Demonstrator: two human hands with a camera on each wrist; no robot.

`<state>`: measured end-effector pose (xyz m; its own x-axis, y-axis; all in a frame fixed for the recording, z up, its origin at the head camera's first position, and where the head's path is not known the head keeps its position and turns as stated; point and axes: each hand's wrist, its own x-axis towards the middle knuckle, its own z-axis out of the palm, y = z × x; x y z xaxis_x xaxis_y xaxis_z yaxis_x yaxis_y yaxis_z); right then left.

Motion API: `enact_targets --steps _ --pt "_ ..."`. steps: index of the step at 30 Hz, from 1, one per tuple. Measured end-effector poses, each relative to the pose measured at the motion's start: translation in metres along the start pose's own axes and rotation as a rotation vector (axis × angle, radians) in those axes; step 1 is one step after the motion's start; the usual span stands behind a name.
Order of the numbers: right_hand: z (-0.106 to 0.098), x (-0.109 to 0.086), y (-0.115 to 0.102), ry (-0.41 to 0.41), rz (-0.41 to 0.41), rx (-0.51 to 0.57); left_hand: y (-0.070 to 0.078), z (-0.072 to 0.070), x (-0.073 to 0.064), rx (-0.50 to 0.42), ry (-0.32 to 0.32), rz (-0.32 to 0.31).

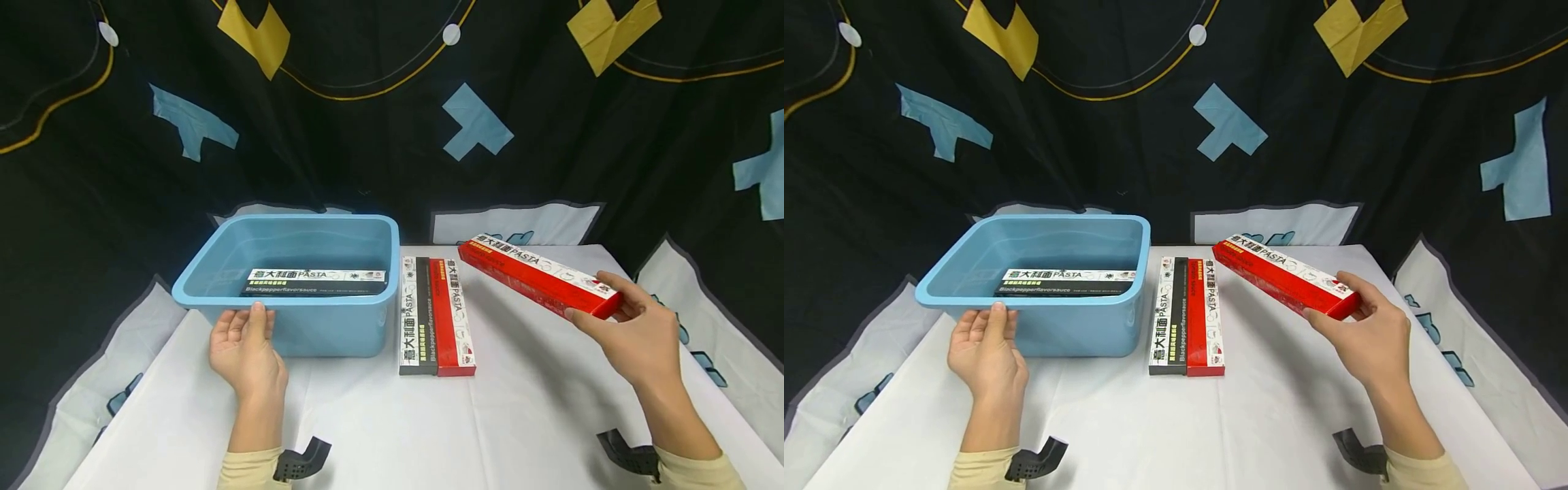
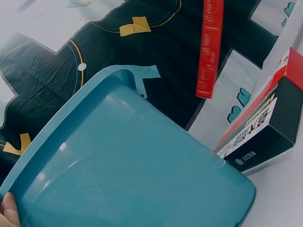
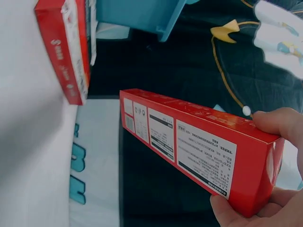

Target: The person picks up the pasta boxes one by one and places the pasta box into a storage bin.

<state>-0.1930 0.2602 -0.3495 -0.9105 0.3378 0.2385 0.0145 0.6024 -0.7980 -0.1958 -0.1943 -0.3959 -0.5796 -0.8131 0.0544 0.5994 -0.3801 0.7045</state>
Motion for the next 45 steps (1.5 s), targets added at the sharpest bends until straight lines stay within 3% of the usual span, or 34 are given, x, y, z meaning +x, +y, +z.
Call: enact_targets --steps 9,20,24,31,36,45 --pt "0.003 -0.009 -0.026 0.104 -0.070 0.113 -0.001 -0.002 -0.002 0.018 -0.011 0.007" --pt "0.021 -0.007 -0.052 0.085 -0.192 0.328 -0.002 -0.002 -0.001 0.023 -0.030 0.018" --pt "0.032 0.000 -0.062 0.010 -0.242 0.411 -0.001 -0.002 -0.001 0.018 -0.029 0.026" --pt "0.059 0.013 -0.074 -0.225 -0.271 0.578 0.000 -0.002 -0.001 0.001 -0.023 0.011" --pt "0.082 0.019 -0.085 -0.344 -0.287 0.571 0.001 -0.001 -0.001 -0.005 -0.013 0.002" --pt "0.120 0.026 -0.110 -0.477 -0.292 0.507 0.000 0.000 -0.001 0.011 -0.015 -0.001"
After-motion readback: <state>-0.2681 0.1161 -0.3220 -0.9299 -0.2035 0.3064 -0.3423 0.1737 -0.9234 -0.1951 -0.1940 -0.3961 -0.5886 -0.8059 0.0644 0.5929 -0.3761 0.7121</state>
